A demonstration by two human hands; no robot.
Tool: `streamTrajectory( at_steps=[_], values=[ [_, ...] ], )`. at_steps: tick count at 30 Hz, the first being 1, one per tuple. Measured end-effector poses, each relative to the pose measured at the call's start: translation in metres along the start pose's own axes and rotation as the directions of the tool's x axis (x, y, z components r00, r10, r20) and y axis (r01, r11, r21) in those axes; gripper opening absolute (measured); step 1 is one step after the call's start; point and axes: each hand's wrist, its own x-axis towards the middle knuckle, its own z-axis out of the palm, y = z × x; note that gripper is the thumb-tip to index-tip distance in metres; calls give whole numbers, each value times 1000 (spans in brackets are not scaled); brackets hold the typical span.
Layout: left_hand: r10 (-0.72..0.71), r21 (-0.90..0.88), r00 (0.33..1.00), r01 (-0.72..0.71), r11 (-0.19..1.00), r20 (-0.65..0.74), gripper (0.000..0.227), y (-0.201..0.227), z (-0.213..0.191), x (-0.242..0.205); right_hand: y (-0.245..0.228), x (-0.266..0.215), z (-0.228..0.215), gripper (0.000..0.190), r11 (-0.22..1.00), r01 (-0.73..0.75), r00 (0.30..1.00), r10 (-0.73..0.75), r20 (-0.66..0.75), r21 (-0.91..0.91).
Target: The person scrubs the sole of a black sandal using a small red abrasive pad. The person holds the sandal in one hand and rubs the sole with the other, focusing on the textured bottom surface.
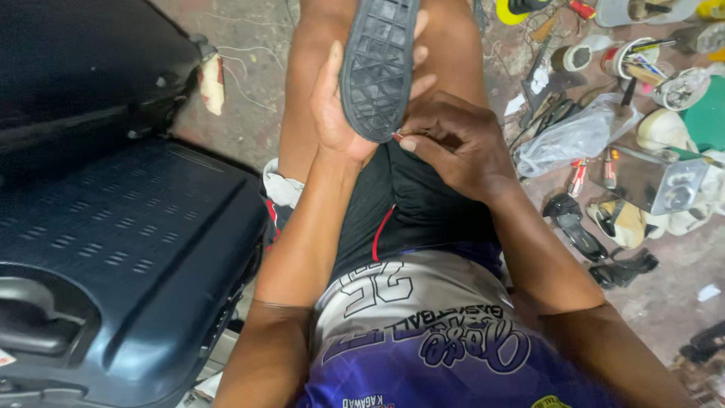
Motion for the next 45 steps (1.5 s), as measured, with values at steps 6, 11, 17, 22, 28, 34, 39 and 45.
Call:
streamTrajectory(
  at_steps=[6,11,17,22,28,34,39,45],
  values=[
    [-51,-102,998,56,993,47,61,-26,-6,8,-9,-8,1,11,902,-56,998,55,-14,-428],
    [-128,-42,984,134,990,121,60,-21,-8,5,-10,-14,5,16,772,198,977,-204,60,-604],
    [-162,2,981,163,987,102,59,-22,-9,-3,-5,-11,28,14,818,208,973,-228,30,-536],
    [-187,5,979,188,982,74,65,-18,-10,-14,-6,-19,27,14,735,276,958,-261,117,-620],
    [-203,85,970,193,978,132,63,-24,-6,-14,-8,-24,26,13,718,298,952,-272,141,-628],
    [-158,110,980,145,983,122,60,-11,-12,-12,-29,-20,4,10,832,196,981,-172,95,-520],
    [-85,-32,992,82,996,-94,47,-11,-22,-13,-35,-7,12,8,869,197,975,-220,1,-455],
    [-90,-53,995,87,995,-53,44,-19,-33,-12,-12,18,19,8,647,319,894,-447,-5,-692]
  ],
)
